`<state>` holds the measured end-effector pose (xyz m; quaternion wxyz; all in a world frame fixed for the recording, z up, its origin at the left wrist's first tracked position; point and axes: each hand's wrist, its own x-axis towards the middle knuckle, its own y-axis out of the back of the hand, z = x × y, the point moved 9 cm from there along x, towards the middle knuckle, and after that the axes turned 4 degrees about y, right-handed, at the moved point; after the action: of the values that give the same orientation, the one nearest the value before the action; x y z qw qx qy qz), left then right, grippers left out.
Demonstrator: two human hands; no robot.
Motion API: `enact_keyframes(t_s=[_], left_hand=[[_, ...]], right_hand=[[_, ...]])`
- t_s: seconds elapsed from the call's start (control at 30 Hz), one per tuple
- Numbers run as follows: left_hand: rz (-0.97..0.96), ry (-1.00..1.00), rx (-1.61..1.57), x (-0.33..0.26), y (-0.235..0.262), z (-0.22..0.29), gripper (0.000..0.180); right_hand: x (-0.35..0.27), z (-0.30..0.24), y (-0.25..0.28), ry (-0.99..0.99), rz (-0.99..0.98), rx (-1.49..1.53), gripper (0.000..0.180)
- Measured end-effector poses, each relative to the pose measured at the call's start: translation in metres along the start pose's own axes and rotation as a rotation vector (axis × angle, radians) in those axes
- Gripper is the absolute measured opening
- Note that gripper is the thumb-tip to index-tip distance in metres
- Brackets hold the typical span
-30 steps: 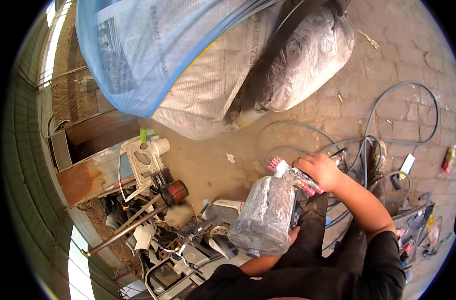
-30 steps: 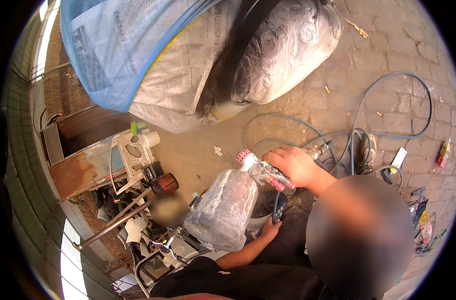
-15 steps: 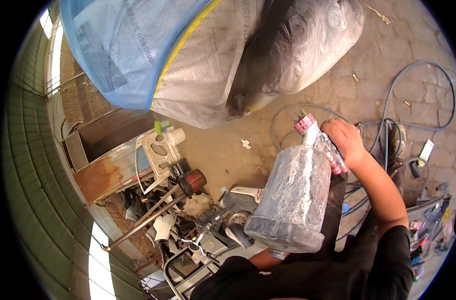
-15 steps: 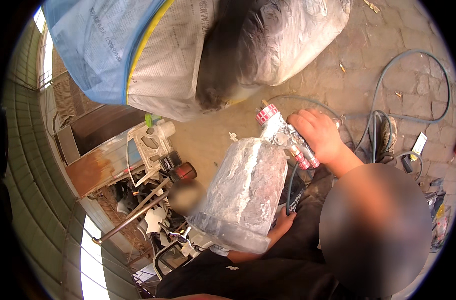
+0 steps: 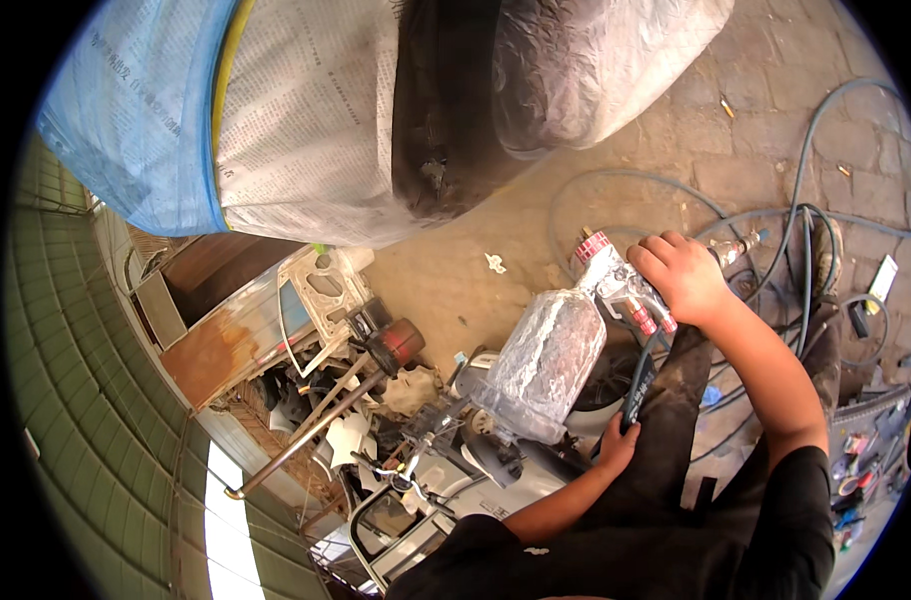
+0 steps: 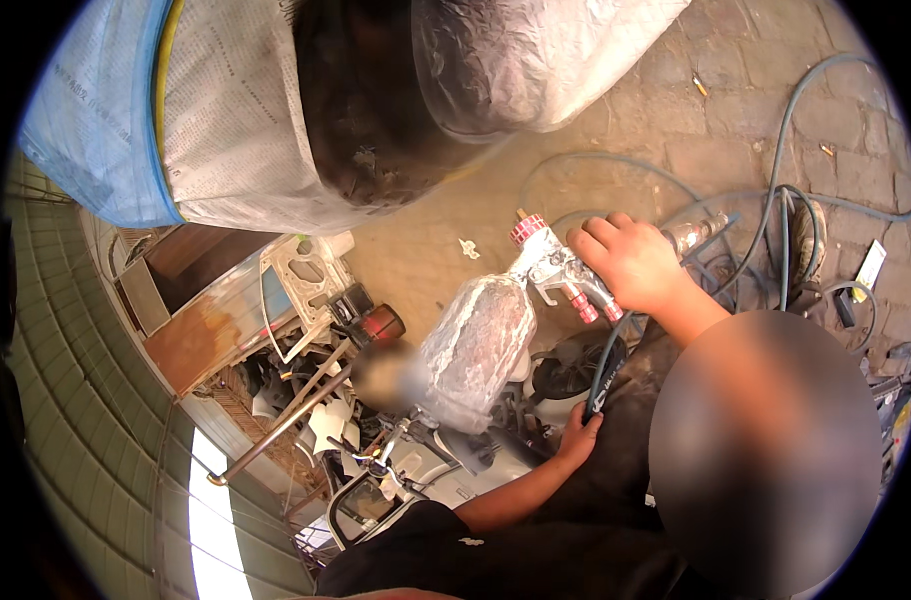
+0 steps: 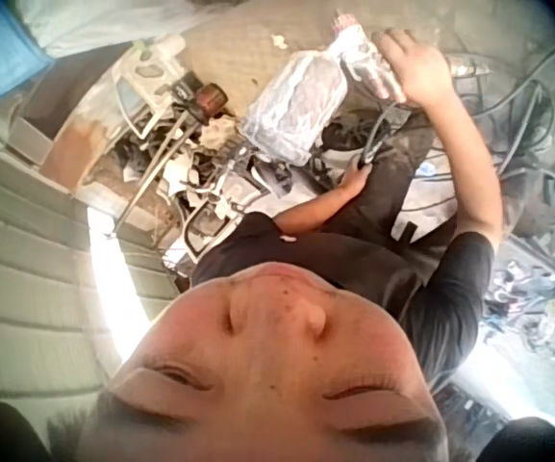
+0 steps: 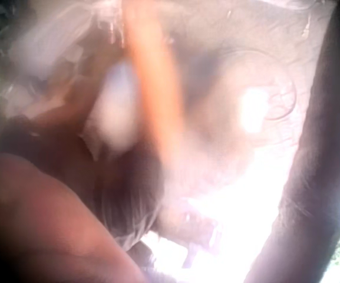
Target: The person uses a spray gun to apply paint to a car that is partially covered with protective plastic and newspaper. The person moves around the vehicle, spraying the side panels, wheel arches, and lower sections while holding the spray gun in one hand and the hose in the other.
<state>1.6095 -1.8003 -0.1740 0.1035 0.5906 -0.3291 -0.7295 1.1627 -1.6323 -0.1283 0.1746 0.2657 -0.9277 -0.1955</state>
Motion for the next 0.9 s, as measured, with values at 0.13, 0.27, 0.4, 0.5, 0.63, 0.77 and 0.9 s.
enact_keyframes(t_s=[0.13, 0.27, 0.4, 0.5, 0.63, 0.77, 0.9], left_hand=[[-0.056, 0.039, -0.099, 0.011, 0.003, 0.017, 0.048], [-0.069, 0.052, -0.257, 0.024, 0.003, 0.003, 0.043], [-0.077, 0.096, -0.412, 0.034, 0.007, -0.002, 0.039], [-0.095, 0.018, -0.367, 0.036, 0.010, 0.004, 0.038], [-0.099, 0.016, -0.309, 0.030, 0.009, 0.014, 0.038], [-0.079, 0.002, -0.214, 0.036, 0.005, -0.001, 0.039], [-0.044, -0.121, 0.025, 0.048, 0.005, -0.018, 0.040]], right_hand=[[0.006, -0.001, 0.011, 0.080, 0.136, 0.045, 0.042], [0.002, 0.041, -0.058, 0.054, -0.012, 0.079, 0.046], [0.001, 0.094, -0.121, -0.066, -0.153, 0.044, 0.049], [0.000, 0.102, -0.130, -0.183, -0.294, 0.009, 0.054], [-0.011, 0.074, -0.091, -0.121, -0.179, -0.022, 0.046], [-0.004, 0.022, -0.034, 0.074, -0.012, -0.002, 0.040], [0.015, -0.021, 0.008, 0.226, 0.184, -0.041, 0.039]])
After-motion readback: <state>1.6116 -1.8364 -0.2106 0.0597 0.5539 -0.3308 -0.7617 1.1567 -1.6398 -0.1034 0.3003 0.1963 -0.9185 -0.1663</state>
